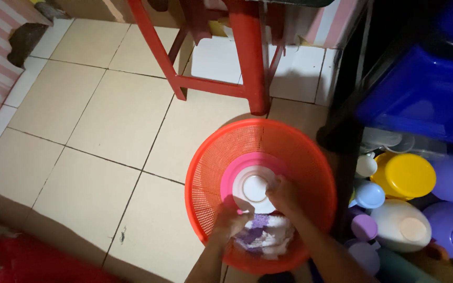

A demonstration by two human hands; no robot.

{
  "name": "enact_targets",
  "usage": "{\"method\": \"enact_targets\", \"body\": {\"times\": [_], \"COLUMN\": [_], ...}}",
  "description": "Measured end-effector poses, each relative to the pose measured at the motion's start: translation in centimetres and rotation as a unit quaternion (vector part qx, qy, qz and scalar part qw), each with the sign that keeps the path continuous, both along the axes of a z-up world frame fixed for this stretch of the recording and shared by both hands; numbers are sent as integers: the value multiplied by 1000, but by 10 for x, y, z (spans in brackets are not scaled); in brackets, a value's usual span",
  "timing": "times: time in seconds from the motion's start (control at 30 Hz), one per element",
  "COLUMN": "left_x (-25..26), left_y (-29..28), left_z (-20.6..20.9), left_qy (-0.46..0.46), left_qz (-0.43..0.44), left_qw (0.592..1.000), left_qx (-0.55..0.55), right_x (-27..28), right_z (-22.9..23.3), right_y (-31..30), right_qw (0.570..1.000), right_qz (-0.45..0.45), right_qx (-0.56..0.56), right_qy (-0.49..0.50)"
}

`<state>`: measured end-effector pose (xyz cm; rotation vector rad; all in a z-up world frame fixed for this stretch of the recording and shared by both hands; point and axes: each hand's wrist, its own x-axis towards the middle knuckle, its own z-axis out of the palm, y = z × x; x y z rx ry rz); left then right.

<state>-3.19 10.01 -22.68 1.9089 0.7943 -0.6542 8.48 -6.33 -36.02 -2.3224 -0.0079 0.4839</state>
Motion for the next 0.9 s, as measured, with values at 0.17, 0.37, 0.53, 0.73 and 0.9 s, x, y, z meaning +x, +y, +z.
{"method": "enact_targets", "body": {"times": [0.17,0.37,0.53,0.73,0.9], "left_x": [-9,-15,-8,4,2], "left_y": [3,5,7,21,24], "left_z": [-54,-57,-33,35,30], "left_qy": [126,82,45,33,24], "left_qz": [-140,-180,-212,-231,-107], "left_qw": [981,980,976,971,987], "left_qx": [45,35,26,-52,-113], "right_x": [1,0,1,-1,0], "right_z": [-17,-17,-1,1,-17], "right_y": [-1,-3,-2,-3,-5], "right_qw": [1000,998,999,999,999], "right_qz": [-5,-15,-9,31,9], "right_qx": [22,51,33,-19,5], "right_qy": [-2,19,41,-30,-49]}}
